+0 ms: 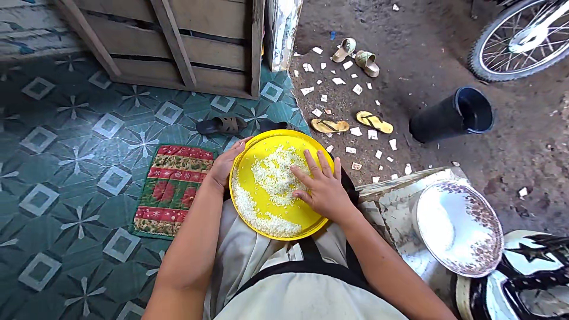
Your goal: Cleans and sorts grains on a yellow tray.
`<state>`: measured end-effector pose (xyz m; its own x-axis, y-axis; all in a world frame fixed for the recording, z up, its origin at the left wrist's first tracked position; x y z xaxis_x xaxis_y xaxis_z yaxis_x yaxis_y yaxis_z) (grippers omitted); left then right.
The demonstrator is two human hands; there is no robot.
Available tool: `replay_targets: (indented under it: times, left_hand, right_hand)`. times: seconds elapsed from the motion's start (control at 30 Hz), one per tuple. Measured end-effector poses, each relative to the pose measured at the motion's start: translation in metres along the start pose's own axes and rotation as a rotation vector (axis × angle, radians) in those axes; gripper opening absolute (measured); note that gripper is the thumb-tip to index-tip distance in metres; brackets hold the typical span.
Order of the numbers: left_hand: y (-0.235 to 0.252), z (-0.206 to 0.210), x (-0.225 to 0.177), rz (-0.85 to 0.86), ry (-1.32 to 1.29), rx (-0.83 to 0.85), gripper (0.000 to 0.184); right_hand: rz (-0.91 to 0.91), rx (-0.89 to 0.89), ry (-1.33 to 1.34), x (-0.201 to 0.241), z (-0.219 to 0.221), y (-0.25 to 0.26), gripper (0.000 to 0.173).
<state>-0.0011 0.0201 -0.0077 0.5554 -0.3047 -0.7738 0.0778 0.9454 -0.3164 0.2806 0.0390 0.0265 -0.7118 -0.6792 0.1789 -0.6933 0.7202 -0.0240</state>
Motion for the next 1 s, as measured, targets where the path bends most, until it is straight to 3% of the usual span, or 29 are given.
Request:
replay_targets:
  times: [0.53, 1.0]
  left_hand:
    - [0.001, 0.000, 0.001, -0.002, -0.025, -0.002, 0.045]
    - [-0.005, 0.012, -0.009, -0.035, 0.048, -0.049, 0.043]
  right_hand:
    - [-0.071, 0.065, -0.036, 0.013, 0.002, 0.039, 0.074]
    - [-0.054, -0.050, -0.015, 0.011, 0.008, -0.030, 0.077]
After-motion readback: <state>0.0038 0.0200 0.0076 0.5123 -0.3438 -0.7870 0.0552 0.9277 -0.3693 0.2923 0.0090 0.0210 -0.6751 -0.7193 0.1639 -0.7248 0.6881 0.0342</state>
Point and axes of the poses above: each hand's wrist, its own y-axis towards the middle knuckle, its own z-axis out of the palm, x = y × z, the point moved 2 cm from there along y, towards the middle knuckle, and after that the axes turned 4 degrees about -y, right-handed, at the moved point
